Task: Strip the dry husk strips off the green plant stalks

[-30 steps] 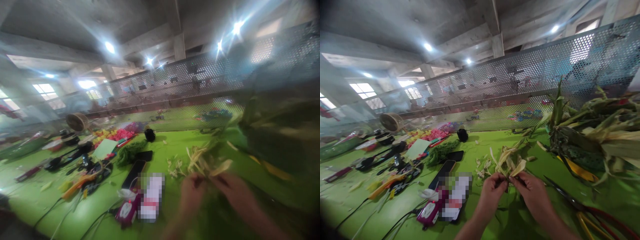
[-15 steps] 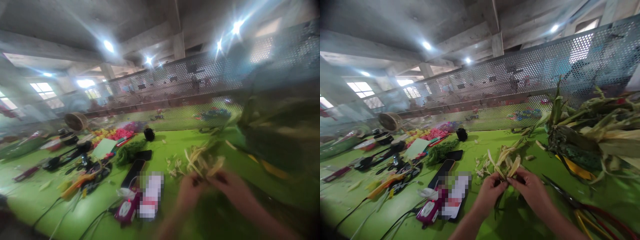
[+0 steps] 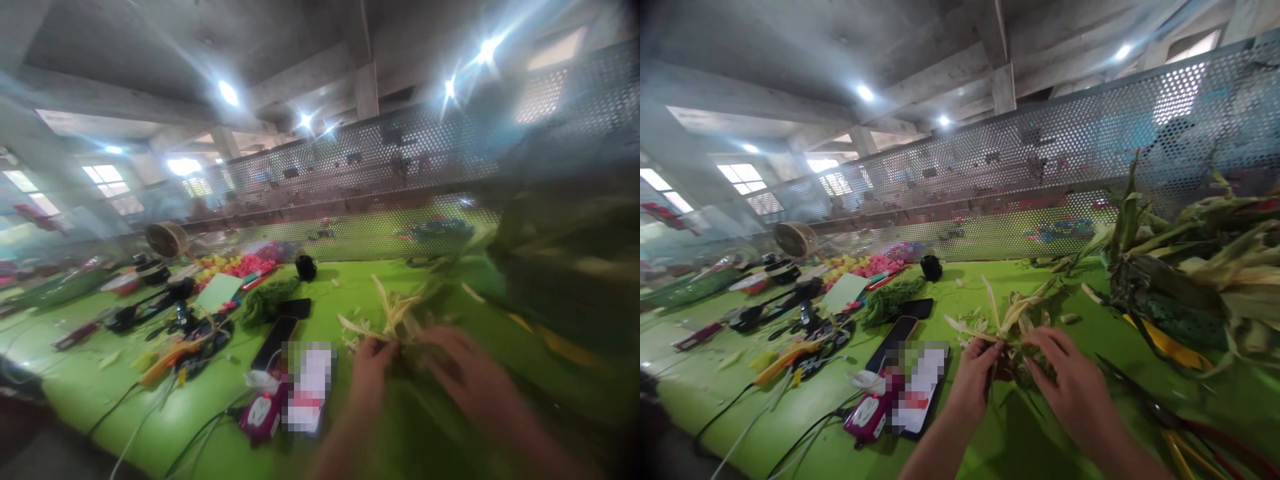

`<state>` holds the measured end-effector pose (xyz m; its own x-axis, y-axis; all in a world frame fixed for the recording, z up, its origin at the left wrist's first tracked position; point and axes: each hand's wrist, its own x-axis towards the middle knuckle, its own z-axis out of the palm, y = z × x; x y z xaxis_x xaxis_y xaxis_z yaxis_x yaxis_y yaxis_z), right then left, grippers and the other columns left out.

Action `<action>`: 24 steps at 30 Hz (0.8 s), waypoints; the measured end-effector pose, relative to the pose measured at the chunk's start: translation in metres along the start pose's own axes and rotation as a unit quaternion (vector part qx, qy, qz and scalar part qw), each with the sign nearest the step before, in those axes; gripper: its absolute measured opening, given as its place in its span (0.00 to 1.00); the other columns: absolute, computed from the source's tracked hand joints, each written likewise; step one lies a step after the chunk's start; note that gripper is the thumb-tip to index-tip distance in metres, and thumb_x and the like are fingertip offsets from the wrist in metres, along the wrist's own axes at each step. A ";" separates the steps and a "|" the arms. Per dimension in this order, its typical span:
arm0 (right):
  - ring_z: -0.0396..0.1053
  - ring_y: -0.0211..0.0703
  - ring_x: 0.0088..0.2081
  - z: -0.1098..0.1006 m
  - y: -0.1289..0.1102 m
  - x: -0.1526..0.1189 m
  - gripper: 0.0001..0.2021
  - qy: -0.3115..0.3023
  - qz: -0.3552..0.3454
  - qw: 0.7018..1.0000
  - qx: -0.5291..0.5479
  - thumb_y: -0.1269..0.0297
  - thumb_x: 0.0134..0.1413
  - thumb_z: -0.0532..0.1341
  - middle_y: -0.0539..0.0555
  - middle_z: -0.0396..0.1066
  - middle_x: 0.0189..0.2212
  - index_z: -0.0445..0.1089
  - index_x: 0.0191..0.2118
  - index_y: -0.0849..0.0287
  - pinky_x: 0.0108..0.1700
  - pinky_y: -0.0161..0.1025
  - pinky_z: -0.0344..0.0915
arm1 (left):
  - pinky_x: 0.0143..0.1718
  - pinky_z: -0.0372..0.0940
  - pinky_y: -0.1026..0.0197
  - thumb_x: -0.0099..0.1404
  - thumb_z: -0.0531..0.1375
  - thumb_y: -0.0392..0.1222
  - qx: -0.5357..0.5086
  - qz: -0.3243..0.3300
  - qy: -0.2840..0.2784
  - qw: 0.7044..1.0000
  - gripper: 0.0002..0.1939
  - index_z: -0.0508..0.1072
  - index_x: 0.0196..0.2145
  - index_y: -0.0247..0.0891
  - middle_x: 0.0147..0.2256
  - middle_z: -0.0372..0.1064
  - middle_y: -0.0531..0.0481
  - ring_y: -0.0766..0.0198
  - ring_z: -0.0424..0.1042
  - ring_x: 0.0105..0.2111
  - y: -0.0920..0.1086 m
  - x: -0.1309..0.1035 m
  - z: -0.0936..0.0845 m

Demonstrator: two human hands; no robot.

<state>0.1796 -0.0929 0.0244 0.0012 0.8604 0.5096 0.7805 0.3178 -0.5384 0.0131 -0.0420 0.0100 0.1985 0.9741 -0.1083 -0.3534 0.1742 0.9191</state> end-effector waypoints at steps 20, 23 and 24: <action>0.72 0.41 0.36 0.035 -0.005 -0.025 0.15 -0.023 -0.321 0.940 -0.115 0.72 0.58 0.53 0.50 0.78 0.37 0.71 0.44 0.49 0.42 0.39 0.66 | 0.39 0.66 0.59 0.49 0.68 0.51 0.050 0.000 0.016 0.999 0.18 0.75 0.33 0.34 0.33 0.75 0.45 0.57 0.72 0.36 -0.019 0.007 -0.001; 0.73 0.41 0.33 0.021 -0.013 -0.024 0.14 -0.040 -0.265 0.963 -0.038 0.68 0.60 0.53 0.49 0.79 0.33 0.73 0.43 0.45 0.40 0.39 0.68 | 0.38 0.66 0.59 0.51 0.67 0.51 0.097 0.025 0.032 0.994 0.17 0.75 0.32 0.35 0.32 0.75 0.45 0.56 0.72 0.35 -0.016 0.007 -0.002; 0.74 0.42 0.33 0.016 -0.016 -0.022 0.12 -0.032 -0.223 0.974 -0.014 0.65 0.59 0.55 0.49 0.79 0.32 0.75 0.41 0.44 0.38 0.39 0.69 | 0.38 0.66 0.59 0.52 0.67 0.50 0.099 0.033 0.026 0.994 0.16 0.75 0.32 0.35 0.32 0.75 0.44 0.57 0.72 0.35 -0.015 0.005 -0.001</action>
<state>0.1569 -0.1108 0.0105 -0.3804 0.6628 0.6449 0.7115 0.6553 -0.2538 0.0182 -0.0394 -0.0044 0.1320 0.9895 -0.0593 -0.1763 0.0823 0.9809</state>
